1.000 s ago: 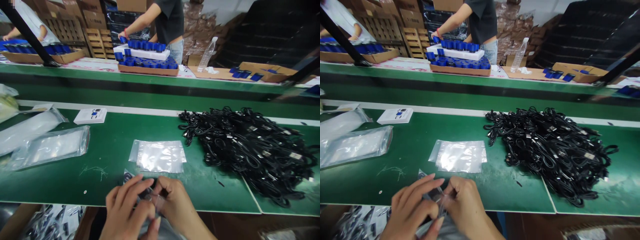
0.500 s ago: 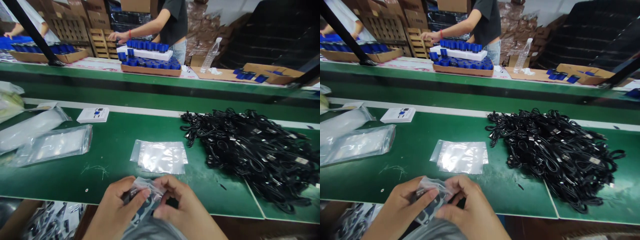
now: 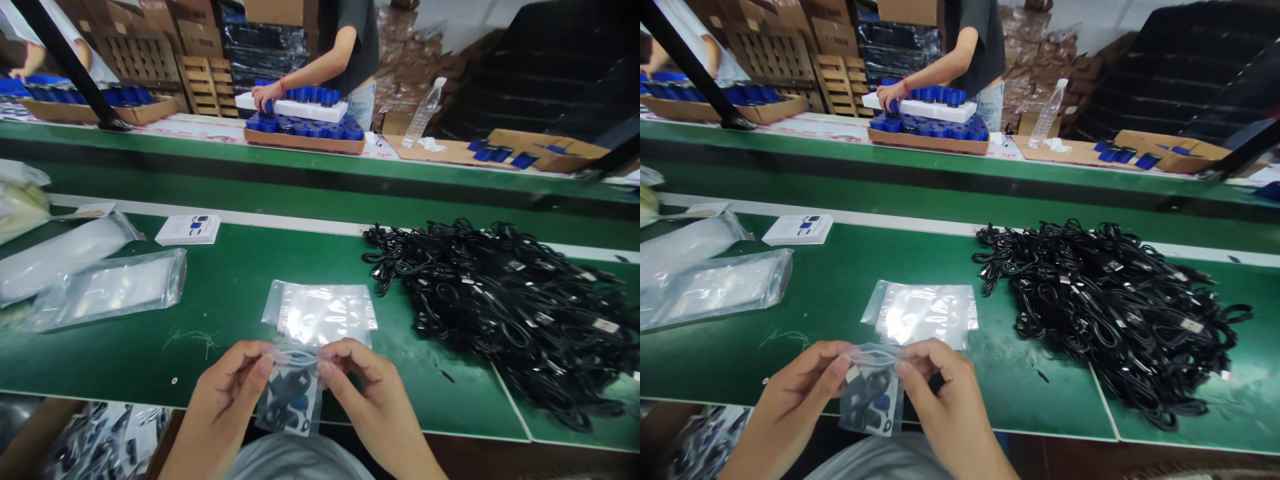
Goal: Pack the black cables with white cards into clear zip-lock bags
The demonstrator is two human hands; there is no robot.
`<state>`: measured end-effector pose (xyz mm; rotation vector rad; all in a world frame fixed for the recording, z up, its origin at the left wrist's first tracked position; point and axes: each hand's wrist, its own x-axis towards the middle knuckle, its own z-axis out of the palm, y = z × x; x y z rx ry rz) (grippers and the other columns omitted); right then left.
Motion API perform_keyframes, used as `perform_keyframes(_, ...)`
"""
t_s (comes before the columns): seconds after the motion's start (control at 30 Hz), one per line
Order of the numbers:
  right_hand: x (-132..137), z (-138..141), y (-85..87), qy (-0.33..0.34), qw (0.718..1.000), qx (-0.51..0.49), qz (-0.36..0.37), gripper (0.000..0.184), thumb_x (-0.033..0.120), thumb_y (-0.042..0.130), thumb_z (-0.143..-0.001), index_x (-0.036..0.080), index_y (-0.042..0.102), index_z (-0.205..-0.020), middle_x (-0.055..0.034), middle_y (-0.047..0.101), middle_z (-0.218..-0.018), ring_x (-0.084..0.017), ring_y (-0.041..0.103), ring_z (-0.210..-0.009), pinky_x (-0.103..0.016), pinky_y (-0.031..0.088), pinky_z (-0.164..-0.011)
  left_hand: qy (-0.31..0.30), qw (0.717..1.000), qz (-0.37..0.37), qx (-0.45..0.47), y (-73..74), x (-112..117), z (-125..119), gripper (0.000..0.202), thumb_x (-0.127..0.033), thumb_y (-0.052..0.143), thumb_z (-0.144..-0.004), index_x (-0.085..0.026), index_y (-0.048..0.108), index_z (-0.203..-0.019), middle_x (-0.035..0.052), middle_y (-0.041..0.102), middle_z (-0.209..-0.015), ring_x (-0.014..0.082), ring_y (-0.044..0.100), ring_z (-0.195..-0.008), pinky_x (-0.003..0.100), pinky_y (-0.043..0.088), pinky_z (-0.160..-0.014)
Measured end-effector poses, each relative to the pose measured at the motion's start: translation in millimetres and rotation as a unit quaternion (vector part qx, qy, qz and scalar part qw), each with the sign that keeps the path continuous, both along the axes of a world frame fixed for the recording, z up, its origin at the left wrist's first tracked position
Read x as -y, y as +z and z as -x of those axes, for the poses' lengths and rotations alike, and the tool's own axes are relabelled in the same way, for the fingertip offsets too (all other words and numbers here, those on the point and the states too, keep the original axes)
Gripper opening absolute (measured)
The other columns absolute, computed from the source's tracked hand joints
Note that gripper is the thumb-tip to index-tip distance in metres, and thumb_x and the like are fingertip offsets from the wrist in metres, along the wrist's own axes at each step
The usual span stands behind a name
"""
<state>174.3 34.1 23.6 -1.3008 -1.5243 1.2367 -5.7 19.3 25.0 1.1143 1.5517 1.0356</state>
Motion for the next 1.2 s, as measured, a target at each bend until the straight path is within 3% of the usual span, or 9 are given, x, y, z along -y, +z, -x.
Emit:
perform_keyframes(0.2, -2, -1, -0.4, -0.009, 0.998, 0.023, -0.065, 0.017, 0.021, 0.056, -0.088, 0.02, 0.063, -0.073, 0.0007, 0.062, -0.07, -0.013, 0.057, -0.066, -0.023, 0.042, -0.062, -0.017, 0.996, -0.075, -0.042, -4.8, -1, 2, 0.018, -0.037, 0.061, -0.082, -0.021, 0.068, -0.076, -0.0016, 0.068, -0.075, 0.0125, 0.064, -0.066, 0.018, 0.05, -0.062)
perform_keyframes(0.3, -1, -3, -0.8, -0.012, 0.996, 0.034, -0.087, 0.019, 0.02, 0.055, -0.088, 0.019, 0.061, -0.071, 0.0011, 0.061, -0.068, -0.013, 0.057, -0.064, -0.022, 0.042, -0.061, -0.024, 0.992, -0.113, -0.049, -7.4, -1, 1, 0.017, -0.031, 0.061, -0.082, -0.02, 0.065, -0.069, -0.0023, 0.064, -0.071, 0.0105, 0.06, -0.061, 0.016, 0.047, -0.055)
perform_keyframes(0.43, -1, -2, -2.0, -0.018, 0.994, 0.038, -0.105, 0.02, 0.019, 0.055, -0.088, 0.019, 0.058, -0.069, 0.0021, 0.058, -0.066, -0.011, 0.054, -0.062, -0.021, 0.041, -0.059, -0.025, 0.983, -0.168, -0.065, -10.5, -3, 1, 0.013, -0.023, 0.06, -0.082, -0.022, 0.064, -0.07, -0.0047, 0.064, -0.07, 0.0072, 0.057, -0.058, 0.011, 0.044, -0.051)
perform_keyframes(0.57, -2, -1, -4.7, -0.01, 0.994, 0.031, -0.101, 0.017, 0.019, 0.055, -0.088, 0.02, 0.06, -0.072, 0.002, 0.06, -0.069, -0.012, 0.056, -0.065, -0.02, 0.042, -0.062, -0.065, 0.968, -0.216, -0.108, -12.9, -4, 5, 0.011, -0.016, 0.059, -0.083, -0.023, 0.063, -0.076, -0.0059, 0.064, -0.071, 0.0057, 0.061, -0.059, 0.008, 0.046, -0.055)
perform_keyframes(0.7, -1, 1, -6.8, 0.0, 0.997, 0.006, -0.074, 0.011, 0.019, 0.059, -0.087, 0.02, 0.065, -0.077, 0.0018, 0.064, -0.073, -0.012, 0.059, -0.069, -0.02, 0.043, -0.065, -0.038, 0.98, -0.185, -0.065, -13.2, -2, 2, 0.011, -0.019, 0.059, -0.083, -0.025, 0.063, -0.074, -0.0071, 0.063, -0.071, 0.0051, 0.06, -0.059, 0.007, 0.046, -0.055)
perform_keyframes(0.93, -1, -1, -5.1, 0.006, 0.997, 0.012, -0.082, 0.016, 0.019, 0.056, -0.088, 0.019, 0.06, -0.073, 0.0017, 0.06, -0.071, -0.012, 0.056, -0.067, -0.021, 0.041, -0.064, 0.019, 0.991, -0.133, -0.007, -10.0, 3, -13, 0.011, -0.026, 0.062, -0.08, -0.024, 0.065, -0.07, -0.0059, 0.063, -0.071, 0.0065, 0.057, -0.061, 0.009, 0.044, -0.056)
perform_keyframes(1.1, 2, 6, -15.4, 0.033, 0.998, -0.056, 0.015, 0.011, 0.03, 0.057, -0.089, 0.02, 0.062, -0.088, 0.0006, 0.061, -0.077, -0.014, 0.056, -0.071, -0.023, 0.043, -0.065, 0.046, 0.99, -0.132, 0.01, -15.4, 5, -10, 0.016, -0.032, 0.062, -0.083, -0.023, 0.062, -0.07, -0.0052, 0.06, -0.072, 0.0066, 0.054, -0.059, 0.011, 0.044, -0.053)
perform_keyframes(1.2, 7, 18, -24.1, 0.017, 0.994, -0.108, 0.025, 0.016, 0.035, 0.059, -0.087, 0.02, 0.064, -0.092, -0.0006, 0.062, -0.079, -0.015, 0.056, -0.072, -0.024, 0.045, -0.066, 0.035, 0.988, -0.152, -0.003, -19.7, 7, -12, 0.019, -0.036, 0.059, -0.087, -0.023, 0.06, -0.074, -0.0053, 0.06, -0.07, 0.0064, 0.055, -0.056, 0.011, 0.045, -0.053)
